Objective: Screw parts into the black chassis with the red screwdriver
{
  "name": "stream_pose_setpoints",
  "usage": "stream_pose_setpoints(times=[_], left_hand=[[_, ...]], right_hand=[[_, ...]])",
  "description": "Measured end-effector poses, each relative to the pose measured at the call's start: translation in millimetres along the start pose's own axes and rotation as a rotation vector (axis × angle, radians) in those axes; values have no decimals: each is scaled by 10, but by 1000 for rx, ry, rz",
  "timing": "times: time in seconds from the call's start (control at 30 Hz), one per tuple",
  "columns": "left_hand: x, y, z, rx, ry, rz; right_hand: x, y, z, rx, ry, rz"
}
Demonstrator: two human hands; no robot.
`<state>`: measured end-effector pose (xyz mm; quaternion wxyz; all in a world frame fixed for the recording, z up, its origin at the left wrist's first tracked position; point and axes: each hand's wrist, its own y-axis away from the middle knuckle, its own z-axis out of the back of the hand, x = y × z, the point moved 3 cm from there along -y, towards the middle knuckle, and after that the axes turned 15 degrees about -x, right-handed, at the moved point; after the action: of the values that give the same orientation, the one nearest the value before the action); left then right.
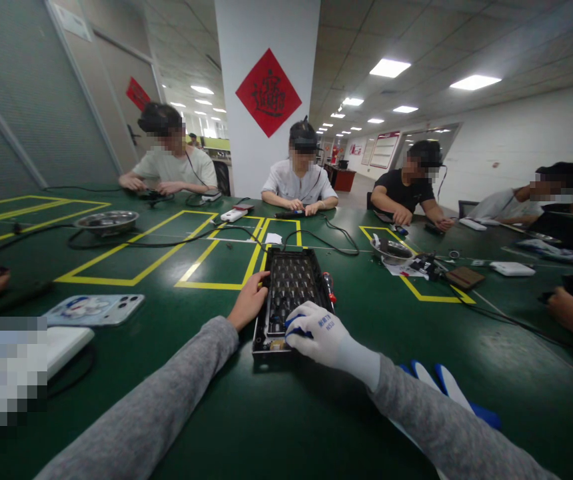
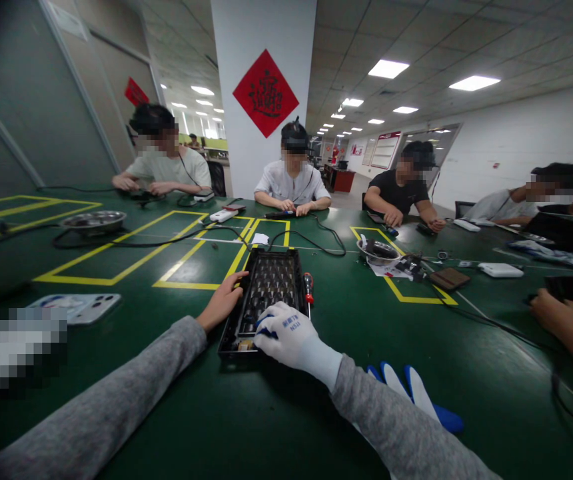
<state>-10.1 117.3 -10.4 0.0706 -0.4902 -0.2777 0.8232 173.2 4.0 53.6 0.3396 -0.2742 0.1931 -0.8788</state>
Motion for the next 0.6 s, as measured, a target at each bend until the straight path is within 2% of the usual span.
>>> stream_pose_setpoints(times=[0.2,0.6], left_hand=[[16,-3,-6,6,-4,4],[14,0,-4,7,-3,0]], right_hand=[[12,-2,10,-39,-3,2],[14,9,19,-20,-8,-11]])
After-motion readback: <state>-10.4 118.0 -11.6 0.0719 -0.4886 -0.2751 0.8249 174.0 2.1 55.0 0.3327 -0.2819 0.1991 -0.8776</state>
